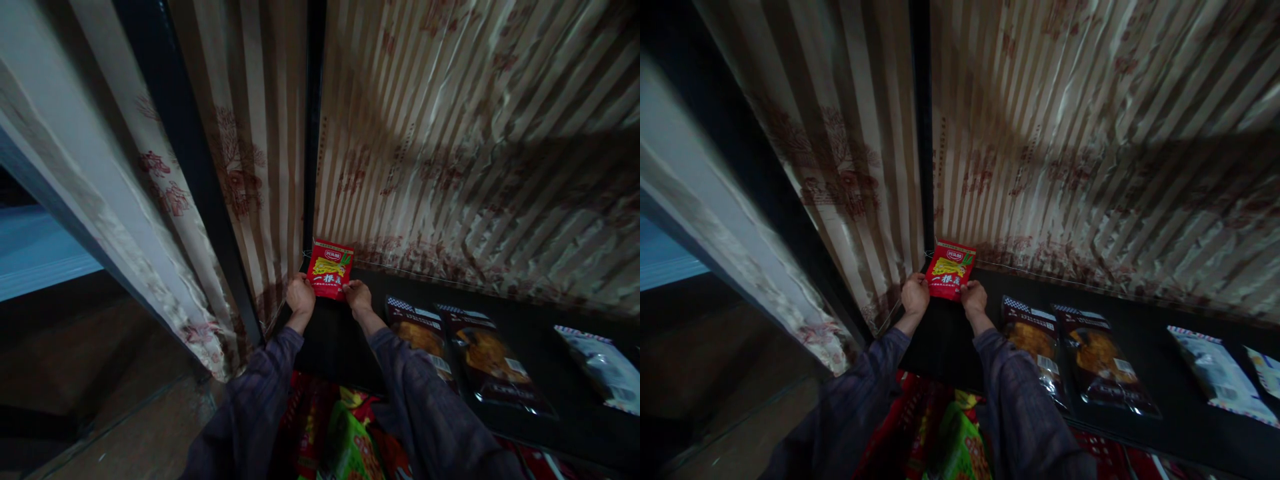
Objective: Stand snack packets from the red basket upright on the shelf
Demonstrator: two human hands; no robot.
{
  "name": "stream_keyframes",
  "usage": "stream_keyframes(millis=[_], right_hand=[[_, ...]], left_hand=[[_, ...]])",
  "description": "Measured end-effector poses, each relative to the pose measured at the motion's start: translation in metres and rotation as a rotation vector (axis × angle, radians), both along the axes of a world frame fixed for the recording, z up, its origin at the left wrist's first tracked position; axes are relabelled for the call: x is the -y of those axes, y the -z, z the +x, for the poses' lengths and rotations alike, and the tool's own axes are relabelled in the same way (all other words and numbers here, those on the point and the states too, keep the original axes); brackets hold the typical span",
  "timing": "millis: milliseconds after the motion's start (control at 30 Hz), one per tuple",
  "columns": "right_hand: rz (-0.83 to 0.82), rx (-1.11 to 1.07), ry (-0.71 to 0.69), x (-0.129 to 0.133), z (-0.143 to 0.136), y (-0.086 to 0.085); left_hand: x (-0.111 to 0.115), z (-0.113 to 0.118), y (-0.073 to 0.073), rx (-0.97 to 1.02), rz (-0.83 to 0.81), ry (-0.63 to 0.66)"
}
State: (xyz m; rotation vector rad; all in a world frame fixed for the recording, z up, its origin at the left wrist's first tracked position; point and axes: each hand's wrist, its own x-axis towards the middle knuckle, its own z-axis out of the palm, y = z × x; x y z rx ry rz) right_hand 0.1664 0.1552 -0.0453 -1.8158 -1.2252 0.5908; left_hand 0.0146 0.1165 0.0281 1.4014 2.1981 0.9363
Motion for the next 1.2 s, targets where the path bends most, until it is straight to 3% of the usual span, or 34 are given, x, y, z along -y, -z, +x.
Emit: stream_keyframes(millis=[667, 900, 1200], right_hand=[[-0.106, 0.126, 0.065, -0.004, -0.014, -0.027], [-0.152, 0.142, 0.113, -0.005, -0.014, -0.028], [-0.098, 0.174, 0.075, 0.0, -0.023, -0.029]], left_hand=[[0.003, 0.005, 0.006, -0.13, 0.025, 0.084], [0.001, 0.003, 0.016, -0.18, 0.044, 0.141], [-0.003, 0.003, 0.025, -0.236, 0.09, 0.217]])
